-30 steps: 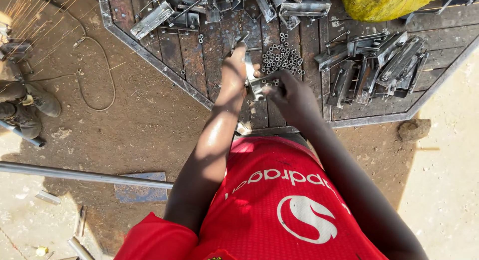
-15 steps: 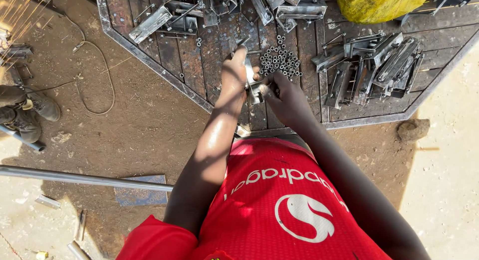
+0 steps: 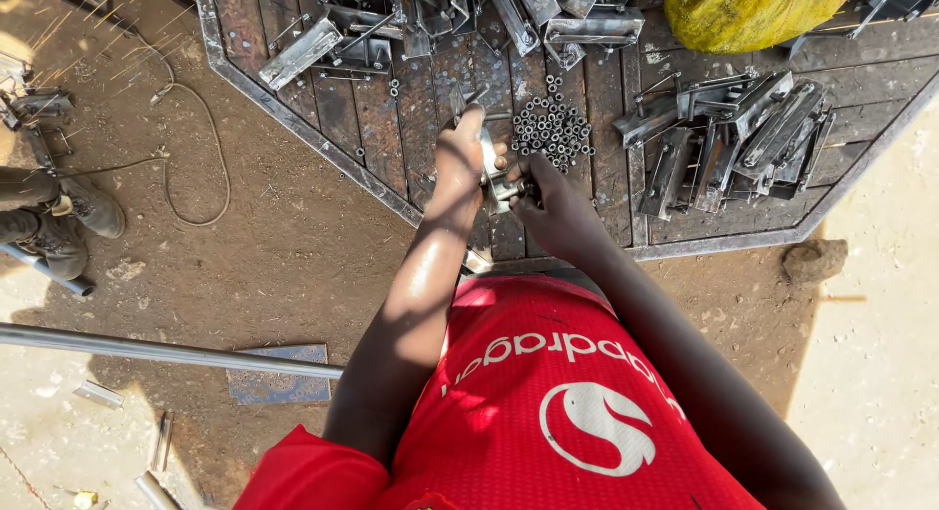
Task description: Assembling small metal nuts onto a metal frame on a workbench
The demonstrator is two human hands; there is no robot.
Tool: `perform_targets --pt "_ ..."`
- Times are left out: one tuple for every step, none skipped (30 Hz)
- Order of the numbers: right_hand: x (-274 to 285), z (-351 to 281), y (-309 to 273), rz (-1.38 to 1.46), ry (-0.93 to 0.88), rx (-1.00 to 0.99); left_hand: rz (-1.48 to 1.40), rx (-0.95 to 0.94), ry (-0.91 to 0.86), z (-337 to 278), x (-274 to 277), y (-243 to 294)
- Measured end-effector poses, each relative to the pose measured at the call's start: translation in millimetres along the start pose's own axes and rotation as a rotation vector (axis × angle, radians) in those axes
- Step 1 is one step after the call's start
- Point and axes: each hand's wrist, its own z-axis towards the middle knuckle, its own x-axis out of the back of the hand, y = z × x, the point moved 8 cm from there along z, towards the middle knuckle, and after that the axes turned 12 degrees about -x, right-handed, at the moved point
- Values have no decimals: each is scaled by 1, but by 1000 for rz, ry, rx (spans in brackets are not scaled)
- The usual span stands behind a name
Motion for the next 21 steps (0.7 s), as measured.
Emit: perform_targets --pt "0 0 -1 0 0 0 0 0 0 2 3 -2" --pt "-1 -1 -2 4 -20 3 5 -7 -12 4 4 -4" --pt "-2 -2 -3 8 -39 4 10 -13 -26 6 6 -6" --pt "-2 3 4 9 -39 2 11 -11 -27 3 4 -4" --pt "-1 7 11 11 -31 2 34 16 -17 0 3 -3" --pt "-1 12 19 12 -22 1 58 43 -8 -3 2 -3" --pt "-1 10 14 12 -21 1 58 43 -9 3 4 -8" --pt "-2 9 10 7 -40 -6 52 78 -21 9 5 -17" --pt "-3 8 6 2 -61 -12 46 113 -30 15 7 -25" --pt "-4 8 7 2 -62 -12 46 112 -29 14 8 -24" --pt "-6 8 9 22 -86 -23 49 90 -22 13 11 -22" --pt "-9 8 11 42 -109 -35 52 67 -14 11 13 -19" --pt "-10 12 16 43 -111 -36 53 68 -13 15 14 -25" --pt "-10 16 21 50 -106 -38 44 65 -20 19 15 -29" --pt "-11 19 25 56 -99 -39 34 63 -29 22 14 -34" --pt "-12 23 31 56 -99 -41 35 64 -28 26 16 -40" --pt "-15 27 37 106 -146 -62 101 54 -69 30 15 -44" --pt "-19 31 43 155 -193 -83 167 45 -110 34 14 -48" --pt "-19 31 43 154 -194 -82 166 45 -109 29 14 -39" --pt "-17 31 43 180 -187 -88 166 63 -113 23 13 -32" --pt "-17 31 44 205 -181 -96 166 84 -116 16 13 -26"
